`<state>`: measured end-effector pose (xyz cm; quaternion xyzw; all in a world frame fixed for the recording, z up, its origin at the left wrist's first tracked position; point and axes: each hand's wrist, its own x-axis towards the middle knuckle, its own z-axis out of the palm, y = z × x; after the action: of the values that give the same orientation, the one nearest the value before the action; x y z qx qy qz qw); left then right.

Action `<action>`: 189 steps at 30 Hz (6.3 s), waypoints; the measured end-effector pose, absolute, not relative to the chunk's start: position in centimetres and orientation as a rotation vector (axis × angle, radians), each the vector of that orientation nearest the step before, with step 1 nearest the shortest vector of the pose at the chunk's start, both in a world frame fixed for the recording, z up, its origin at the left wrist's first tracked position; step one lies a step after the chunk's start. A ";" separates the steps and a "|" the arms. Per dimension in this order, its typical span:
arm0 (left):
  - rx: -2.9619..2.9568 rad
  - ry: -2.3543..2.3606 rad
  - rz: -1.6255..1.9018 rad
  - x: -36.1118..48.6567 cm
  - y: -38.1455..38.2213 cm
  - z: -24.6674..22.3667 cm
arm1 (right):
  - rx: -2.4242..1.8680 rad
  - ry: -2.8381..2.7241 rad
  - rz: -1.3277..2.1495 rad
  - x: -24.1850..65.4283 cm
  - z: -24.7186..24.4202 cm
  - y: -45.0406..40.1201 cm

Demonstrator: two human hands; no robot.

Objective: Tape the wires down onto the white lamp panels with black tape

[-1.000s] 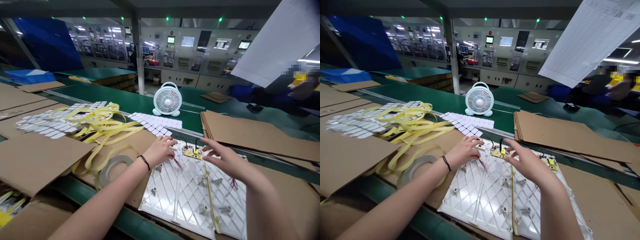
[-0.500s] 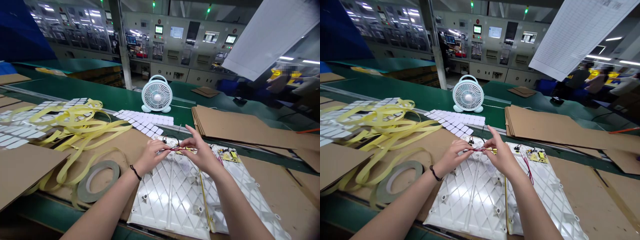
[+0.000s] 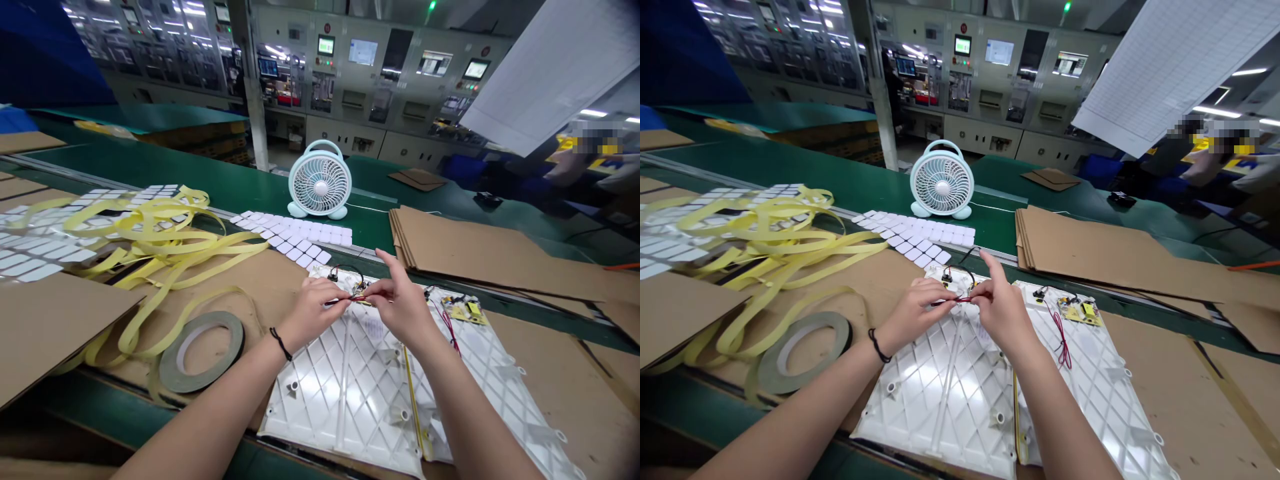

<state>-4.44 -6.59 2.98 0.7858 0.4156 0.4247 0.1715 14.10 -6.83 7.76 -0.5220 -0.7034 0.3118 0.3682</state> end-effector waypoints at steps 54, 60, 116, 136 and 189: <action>2.328 1.207 0.742 -6.5 -5.1 1.7 | -1.801 -1.976 0.731 22.6 6.9 -4.6; 2.401 1.242 0.567 -5.6 -5.3 1.9 | -1.886 -2.070 0.532 22.0 7.2 -4.7; 2.468 1.336 0.381 -4.9 -5.0 1.8 | -1.389 -2.306 0.627 12.0 2.0 -5.4; 2.465 1.352 0.327 -4.9 -5.0 1.8 | -1.425 -2.334 0.542 11.6 1.4 -5.6; 2.933 1.282 0.170 -4.5 -9.8 1.6 | -1.641 -2.121 0.818 11.2 0.8 -3.2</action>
<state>-4.53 -9.78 1.63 0.9145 0.3999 0.0529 -0.0319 11.16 -3.24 0.78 -0.5769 -0.7458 0.2876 0.1682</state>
